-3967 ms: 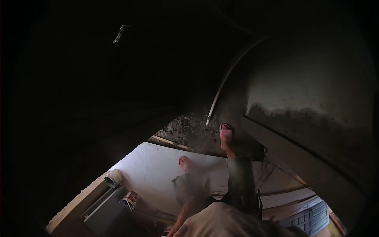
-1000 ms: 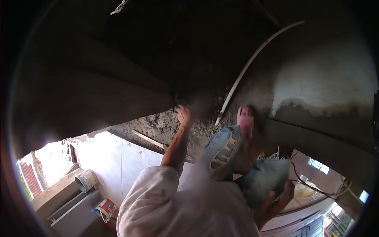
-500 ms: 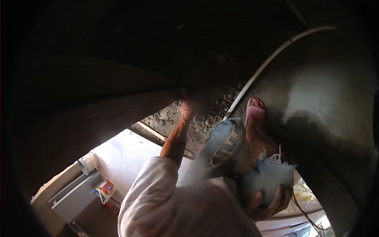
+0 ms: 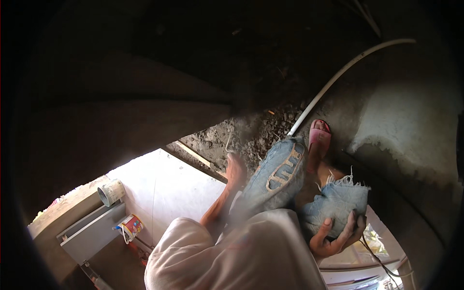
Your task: The person applies mortar to a concrete floor gap by hand and with a trowel, scooping the material from a bag and pressing it into the space.
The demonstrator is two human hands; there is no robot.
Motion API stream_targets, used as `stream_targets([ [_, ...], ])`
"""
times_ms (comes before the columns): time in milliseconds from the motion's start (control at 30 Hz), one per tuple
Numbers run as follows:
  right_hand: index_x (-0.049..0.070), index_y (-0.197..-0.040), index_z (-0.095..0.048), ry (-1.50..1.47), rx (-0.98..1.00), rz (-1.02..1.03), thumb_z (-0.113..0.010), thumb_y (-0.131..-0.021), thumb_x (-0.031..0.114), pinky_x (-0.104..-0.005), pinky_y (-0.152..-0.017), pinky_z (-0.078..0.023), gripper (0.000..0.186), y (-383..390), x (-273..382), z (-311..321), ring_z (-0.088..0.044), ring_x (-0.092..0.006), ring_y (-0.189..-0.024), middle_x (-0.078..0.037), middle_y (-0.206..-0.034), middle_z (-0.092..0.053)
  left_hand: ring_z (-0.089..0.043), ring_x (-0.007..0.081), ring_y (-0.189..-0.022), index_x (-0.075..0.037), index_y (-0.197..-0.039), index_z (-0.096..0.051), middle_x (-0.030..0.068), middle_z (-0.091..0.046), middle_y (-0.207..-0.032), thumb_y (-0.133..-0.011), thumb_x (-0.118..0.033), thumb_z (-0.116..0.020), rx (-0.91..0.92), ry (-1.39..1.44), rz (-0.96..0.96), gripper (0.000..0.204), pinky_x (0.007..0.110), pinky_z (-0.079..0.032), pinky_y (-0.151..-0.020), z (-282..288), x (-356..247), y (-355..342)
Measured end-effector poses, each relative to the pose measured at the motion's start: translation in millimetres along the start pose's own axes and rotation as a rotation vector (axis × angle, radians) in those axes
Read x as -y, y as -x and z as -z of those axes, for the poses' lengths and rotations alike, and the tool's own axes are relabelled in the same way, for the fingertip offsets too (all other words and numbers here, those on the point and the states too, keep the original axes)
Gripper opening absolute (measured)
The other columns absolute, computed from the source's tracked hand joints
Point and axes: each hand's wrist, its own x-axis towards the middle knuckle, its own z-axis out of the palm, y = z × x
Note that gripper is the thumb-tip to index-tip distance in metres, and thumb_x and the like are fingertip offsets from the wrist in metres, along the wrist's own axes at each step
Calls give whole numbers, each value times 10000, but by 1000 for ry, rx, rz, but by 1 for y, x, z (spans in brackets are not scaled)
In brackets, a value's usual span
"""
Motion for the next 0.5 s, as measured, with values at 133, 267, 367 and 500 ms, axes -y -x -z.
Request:
stream_targets([
  [133, -37, -1290, -549, 29, 3, 49, -575, -925, 344, -543, -951, -411, 528, 4, -1, 1, -439, -439, -1236, -262, -1299, -434, -573, 498, -988, 29, -1232, -361, 307, -534, -1106, -893, -192, -552, -48, -70, -115, 447, 541, -472, -812, -17, 27, -39],
  [267, -51, -1237, -572, -3, -47, 14, -611, -903, 285, -540, -993, -365, 476, 7, 3, 0, -468, -434, -1190, -283, -1269, -490, -595, 496, -904, 31, -1194, -402, 293, -616, -953, -907, -184, -428, -54, -166, -106, 360, 548, -460, -766, -22, 30, -83],
  [367, -49, -1240, -568, -16, -41, 2, -618, -899, 281, -533, -994, -367, 478, 19, 0, -1, -464, -425, -1203, -273, -1285, -482, -611, 488, -871, 50, -1224, -378, 287, -631, -882, -905, -208, -441, 19, -170, -327, 415, 544, -483, -725, -4, 81, -124],
  [500, -46, -1243, -567, 10, -53, -22, -615, -905, 279, -531, -995, -368, 471, 20, -14, 0, -463, -420, -1209, -266, -1291, -483, -634, 429, -795, 60, -1394, -275, 252, -631, -867, -930, -189, -466, 124, -399, -376, 560, 500, -507, -682, 8, 77, -96],
])
